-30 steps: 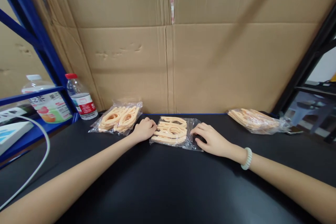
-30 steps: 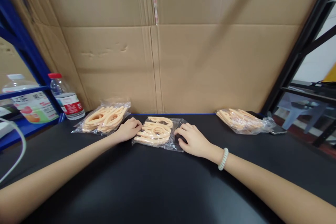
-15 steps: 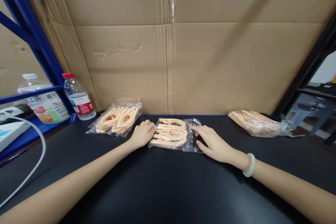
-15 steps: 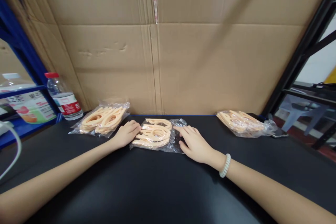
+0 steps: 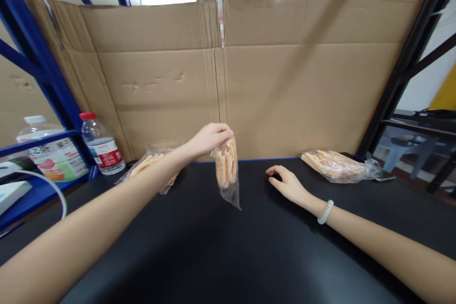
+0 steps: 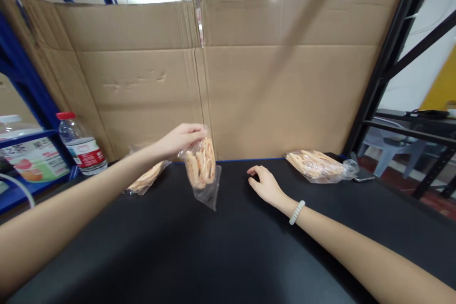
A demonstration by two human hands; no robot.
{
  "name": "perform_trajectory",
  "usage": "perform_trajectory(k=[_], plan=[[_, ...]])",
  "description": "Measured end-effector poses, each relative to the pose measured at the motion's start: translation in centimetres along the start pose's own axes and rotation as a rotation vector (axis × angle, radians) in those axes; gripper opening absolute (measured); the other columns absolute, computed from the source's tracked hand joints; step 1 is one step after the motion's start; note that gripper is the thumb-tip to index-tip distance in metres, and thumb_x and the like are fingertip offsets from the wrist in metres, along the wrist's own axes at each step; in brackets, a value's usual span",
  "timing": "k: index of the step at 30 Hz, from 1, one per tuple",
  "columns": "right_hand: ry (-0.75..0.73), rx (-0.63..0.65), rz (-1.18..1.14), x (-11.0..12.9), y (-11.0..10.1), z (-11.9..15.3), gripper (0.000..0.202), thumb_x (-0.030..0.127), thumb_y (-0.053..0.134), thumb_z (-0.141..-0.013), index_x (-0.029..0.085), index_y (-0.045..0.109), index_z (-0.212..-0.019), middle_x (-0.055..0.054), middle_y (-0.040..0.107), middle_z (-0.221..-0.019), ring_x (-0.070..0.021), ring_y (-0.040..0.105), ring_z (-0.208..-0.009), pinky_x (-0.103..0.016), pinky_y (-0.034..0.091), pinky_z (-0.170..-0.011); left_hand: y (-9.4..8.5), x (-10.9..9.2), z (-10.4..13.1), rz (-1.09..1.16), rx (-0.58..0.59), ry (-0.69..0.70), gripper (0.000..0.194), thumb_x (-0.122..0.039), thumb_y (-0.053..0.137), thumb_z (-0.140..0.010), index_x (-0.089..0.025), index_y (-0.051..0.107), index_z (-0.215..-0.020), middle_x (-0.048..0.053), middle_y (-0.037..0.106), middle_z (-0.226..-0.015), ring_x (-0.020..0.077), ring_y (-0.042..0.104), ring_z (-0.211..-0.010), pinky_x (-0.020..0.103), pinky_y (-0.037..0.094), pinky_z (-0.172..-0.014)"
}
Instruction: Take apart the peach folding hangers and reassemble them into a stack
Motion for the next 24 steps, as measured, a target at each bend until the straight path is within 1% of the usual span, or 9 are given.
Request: perform_trajectory(k=[2,4,10,13,17,18,20,22,24], plan=[[0.014,0.004,-0.017,-0.1,0.0,0.0,0.02,0.014,0.052,-0.08,0.018,0.061,-0.096,-0.006,0.064,-0.098,-0.0215,0.061,-0.097,-0.037,0.046,-0.091,-0.5,-1.6,-1.7,-0.009,-0.007,0.016,0.03,-0.017,0.055,-0.08,-0.018,0.046,-0.051,-0.004,0.04,-0.05,0.0095,0.035,-0.048,0.023,0.026,-0.052],[0.025,0.008,-0.03,0.0,0.0,0.1,0.019,0.014,0.053,-0.079,0.018,0.062,-0.095,-0.006,0.065,-0.098,-0.0215,0.061,-0.096,-0.037,0.046,-0.091,-0.7,-2.3,-2.9,-0.019,0.001,0.021,0.035,-0.013,0.055,-0.081,-0.017,0.044,-0.048,-0.004,0.039,-0.048,0.0085,0.034,-0.046,0.023,0.025,-0.052],[0.049,0.0,-0.054,0.0,-0.1,0.0,0.019,0.014,0.052,-0.079,0.019,0.062,-0.094,-0.005,0.066,-0.097,-0.0212,0.061,-0.096,-0.037,0.045,-0.092,-0.7,-1.4,-3.9,-0.071,-0.002,-0.019,0.033,-0.009,0.057,-0.079,-0.017,0.05,-0.048,-0.003,0.043,-0.044,0.0096,0.036,-0.043,0.025,0.025,-0.051],[0.055,-0.004,-0.058,0.0,-0.1,0.0,0.018,0.014,0.052,-0.078,0.019,0.063,-0.092,-0.005,0.066,-0.096,-0.0215,0.061,-0.095,-0.037,0.045,-0.091,-1.6,-1.9,-4.1,-0.089,-0.046,0.003,0.03,-0.01,0.056,-0.081,-0.016,0.05,-0.052,-0.004,0.042,-0.047,0.0084,0.036,-0.044,0.024,0.024,-0.052],[0.055,-0.003,-0.063,0.3,-0.2,0.0,0.018,0.014,0.053,-0.079,0.019,0.063,-0.092,-0.005,0.066,-0.096,-0.0217,0.061,-0.095,-0.036,0.045,-0.091,-4.3,-4.2,-4.4,-0.125,-0.105,0.048,0.027,-0.01,0.052,-0.086,-0.014,0.051,-0.059,-0.005,0.043,-0.052,0.006,0.037,-0.049,0.022,0.025,-0.057],[0.053,0.001,-0.064,0.3,-0.3,0.1,0.018,0.014,0.053,-0.079,0.019,0.063,-0.092,-0.005,0.066,-0.095,-0.0216,0.06,-0.095,-0.036,0.045,-0.091,-5.2,-4.8,-4.3,-0.138,-0.134,0.066,0.027,-0.01,0.05,-0.087,-0.013,0.05,-0.061,-0.005,0.043,-0.054,0.0052,0.037,-0.051,0.022,0.025,-0.059],[0.056,0.005,-0.068,0.5,-0.3,0.1,0.018,0.014,0.053,-0.079,0.019,0.063,-0.092,-0.005,0.066,-0.095,-0.0216,0.06,-0.095,-0.036,0.045,-0.09,-7.3,-5.8,-3.9,-0.174,-0.241,0.134,0.027,-0.014,0.049,-0.091,-0.01,0.051,-0.064,-0.005,0.044,-0.059,0.004,0.04,-0.057,0.022,0.028,-0.066],[0.065,0.007,-0.072,0.5,-0.4,0.1,0.018,0.014,0.052,-0.079,0.019,0.063,-0.092,-0.005,0.066,-0.096,-0.0217,0.06,-0.095,-0.036,0.045,-0.09,-9.2,-5.6,-3.2,-0.184,-0.314,0.125,0.024,-0.014,0.046,-0.092,-0.009,0.051,-0.069,-0.005,0.044,-0.063,0.0046,0.044,-0.063,0.023,0.028,-0.071],[0.068,0.011,-0.076,0.5,-0.4,0.2,0.018,0.014,0.052,-0.08,0.019,0.063,-0.093,-0.005,0.066,-0.096,-0.0217,0.06,-0.095,-0.036,0.045,-0.091,-11.0,-4.3,-2.4,-0.195,-0.37,0.082,0.022,-0.014,0.046,-0.093,-0.01,0.05,-0.073,-0.003,0.047,-0.067,0.0066,0.049,-0.068,0.024,0.033,-0.074]])
Point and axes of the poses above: each hand's wrist, its own z-axis away from the middle knuckle, its own y-axis out of the palm, x = y × z, the point moved 3 cm from there along -z, towards the middle knuckle
